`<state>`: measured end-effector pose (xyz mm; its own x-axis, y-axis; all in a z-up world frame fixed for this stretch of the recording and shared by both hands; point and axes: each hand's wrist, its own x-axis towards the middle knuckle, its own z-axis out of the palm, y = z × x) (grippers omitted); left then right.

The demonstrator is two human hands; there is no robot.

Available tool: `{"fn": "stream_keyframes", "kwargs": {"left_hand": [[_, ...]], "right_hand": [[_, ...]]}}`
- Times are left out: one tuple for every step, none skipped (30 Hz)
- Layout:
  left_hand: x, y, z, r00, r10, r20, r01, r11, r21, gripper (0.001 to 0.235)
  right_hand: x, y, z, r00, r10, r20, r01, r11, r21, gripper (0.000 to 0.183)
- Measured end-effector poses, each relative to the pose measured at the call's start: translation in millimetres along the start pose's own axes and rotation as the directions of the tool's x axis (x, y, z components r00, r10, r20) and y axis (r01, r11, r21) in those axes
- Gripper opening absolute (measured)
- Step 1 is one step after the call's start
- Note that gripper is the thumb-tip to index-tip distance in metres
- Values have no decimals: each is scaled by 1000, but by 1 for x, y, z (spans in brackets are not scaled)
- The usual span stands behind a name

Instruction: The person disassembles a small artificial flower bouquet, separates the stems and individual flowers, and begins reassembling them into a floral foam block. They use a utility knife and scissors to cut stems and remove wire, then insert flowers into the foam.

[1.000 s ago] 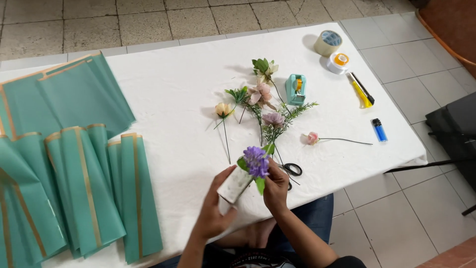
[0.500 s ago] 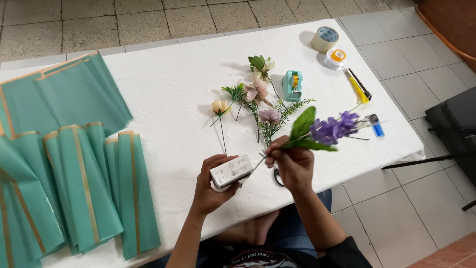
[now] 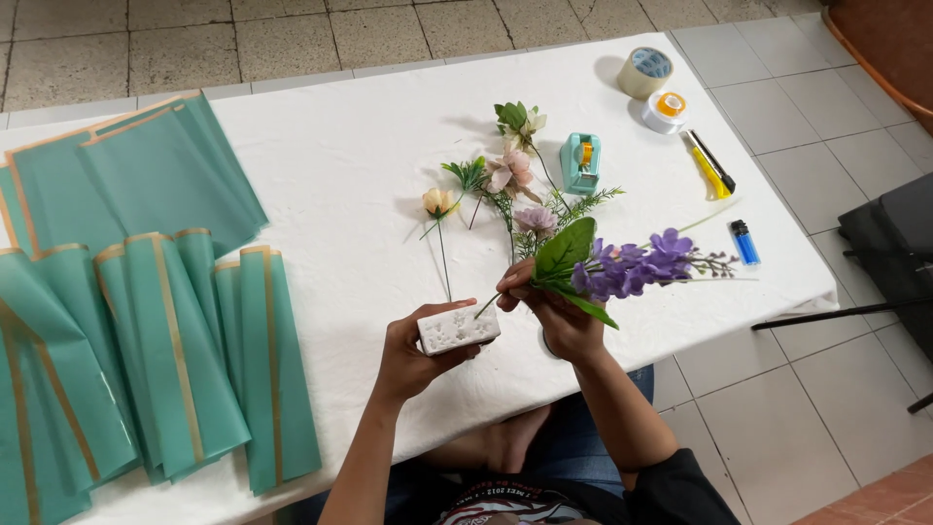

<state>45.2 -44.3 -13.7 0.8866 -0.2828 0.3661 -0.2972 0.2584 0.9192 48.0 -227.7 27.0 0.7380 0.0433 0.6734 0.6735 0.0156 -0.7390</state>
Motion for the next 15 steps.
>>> {"fn": "stream_keyframes", "kwargs": {"left_hand": [[-1, -1, 0, 1000, -3, 6, 3, 1000, 2, 43], [-1, -1, -1, 1000, -3, 14, 3, 1000, 4, 43], [-1, -1, -1, 1000, -2, 14, 2, 1000, 5, 43], [0, 0, 0, 1000, -3, 17, 3, 1000, 2, 43], [1, 0, 0, 1000, -3, 21, 3, 1000, 0, 44], [0, 0, 0, 1000, -4, 23, 4, 1000, -1, 44], [0, 0, 1, 1000, -10, 21, 10, 1000, -3, 44], [0, 1, 1, 1000, -15, 18, 16, 1000, -5, 44], [0, -1, 0, 1000, -16, 19, 16, 1000, -6, 44], [-1, -2, 0, 1000, -20, 18, 20, 1000, -18, 44], [-1, -3, -1, 1000, -23, 17, 24, 999, -30, 45], [-1, -2, 0, 1000, -23, 18, 23, 999, -30, 45], [-1, -1, 0, 1000, -26, 15, 27, 999, -30, 44], [-1, 0, 0, 999, -30, 14, 30, 999, -29, 42], [-1, -3, 0, 999, -29, 15, 30, 999, -29, 42]], "right_hand": [[0, -2, 0, 1000, -7, 6, 7, 1000, -13, 6], [1, -3, -1, 1000, -17, 10, 17, 1000, -26, 6], [2, -5, 1, 1000, -18, 11, 18, 1000, -26, 6], [3, -7, 3, 1000, -9, 28, 10, 999, -31, 5], [4, -8, 4, 999, 1, 46, 1, 999, -36, 5], [6, -10, 5, 999, 1, 43, 0, 999, -38, 5], [7, -11, 7, 999, -5, 45, 8, 999, -53, 5], [9, -12, 8, 999, -12, 49, 16, 998, -67, 5], [10, -11, 9, 999, -12, 48, 15, 998, -68, 5], [11, -10, 9, 999, -9, 49, 12, 998, -66, 5], [13, -9, 10, 999, -5, 51, 9, 998, -64, 5], [13, -8, 11, 999, -6, 51, 9, 998, -65, 5], [14, -8, 12, 999, -3, 49, 5, 999, -45, 5], [15, -7, 13, 999, -1, 46, 2, 1000, -24, 5], [11, -6, 12, 999, -2, 44, 3, 1000, -25, 5]]}}
